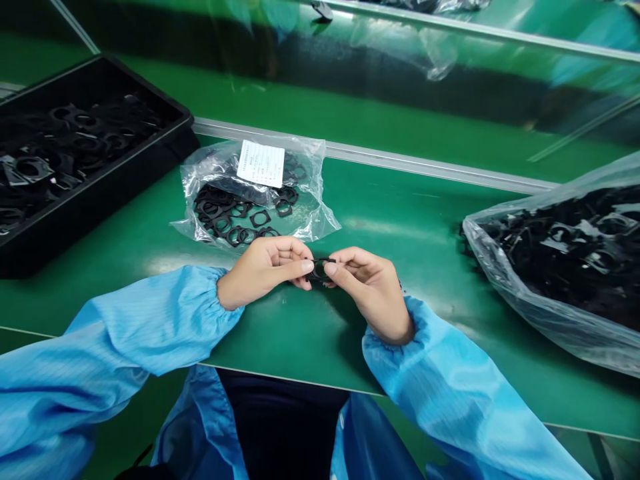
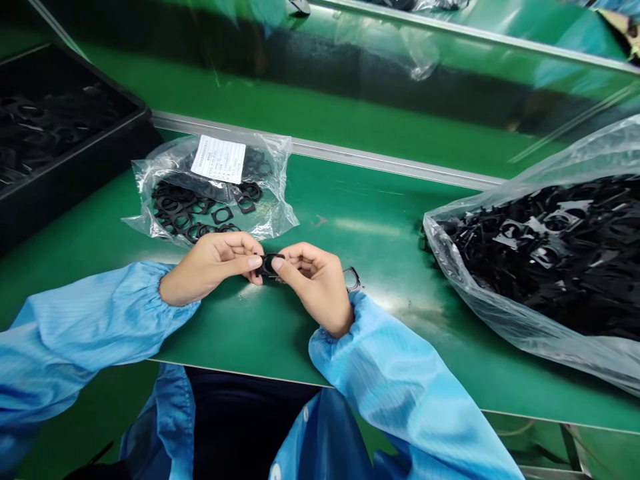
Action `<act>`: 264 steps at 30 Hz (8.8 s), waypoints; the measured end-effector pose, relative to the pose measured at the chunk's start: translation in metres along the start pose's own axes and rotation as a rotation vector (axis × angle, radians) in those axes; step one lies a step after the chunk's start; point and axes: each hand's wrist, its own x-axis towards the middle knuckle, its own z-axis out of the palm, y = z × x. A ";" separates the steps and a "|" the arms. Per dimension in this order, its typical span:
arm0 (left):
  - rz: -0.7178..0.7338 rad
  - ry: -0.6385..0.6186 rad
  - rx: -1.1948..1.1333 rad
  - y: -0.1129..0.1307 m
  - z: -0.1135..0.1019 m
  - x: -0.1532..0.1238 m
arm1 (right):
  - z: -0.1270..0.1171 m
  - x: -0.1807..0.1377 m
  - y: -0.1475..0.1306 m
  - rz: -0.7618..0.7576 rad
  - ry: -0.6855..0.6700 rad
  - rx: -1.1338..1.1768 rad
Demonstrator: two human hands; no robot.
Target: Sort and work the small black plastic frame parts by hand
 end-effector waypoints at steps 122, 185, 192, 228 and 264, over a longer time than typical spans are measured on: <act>0.113 -0.042 0.197 -0.011 -0.001 -0.004 | 0.000 -0.003 -0.001 -0.043 -0.032 -0.114; -0.033 -0.001 -0.064 -0.008 -0.007 0.003 | 0.002 -0.004 -0.003 0.030 -0.036 -0.080; -0.063 -0.091 -0.050 -0.006 -0.011 0.004 | 0.001 -0.003 -0.005 0.055 -0.054 -0.056; 0.439 0.030 0.539 -0.005 -0.005 -0.007 | -0.001 -0.001 -0.005 0.024 -0.173 -0.155; 0.093 -0.032 0.232 -0.009 -0.004 -0.004 | -0.009 -0.008 0.005 0.165 -0.037 0.005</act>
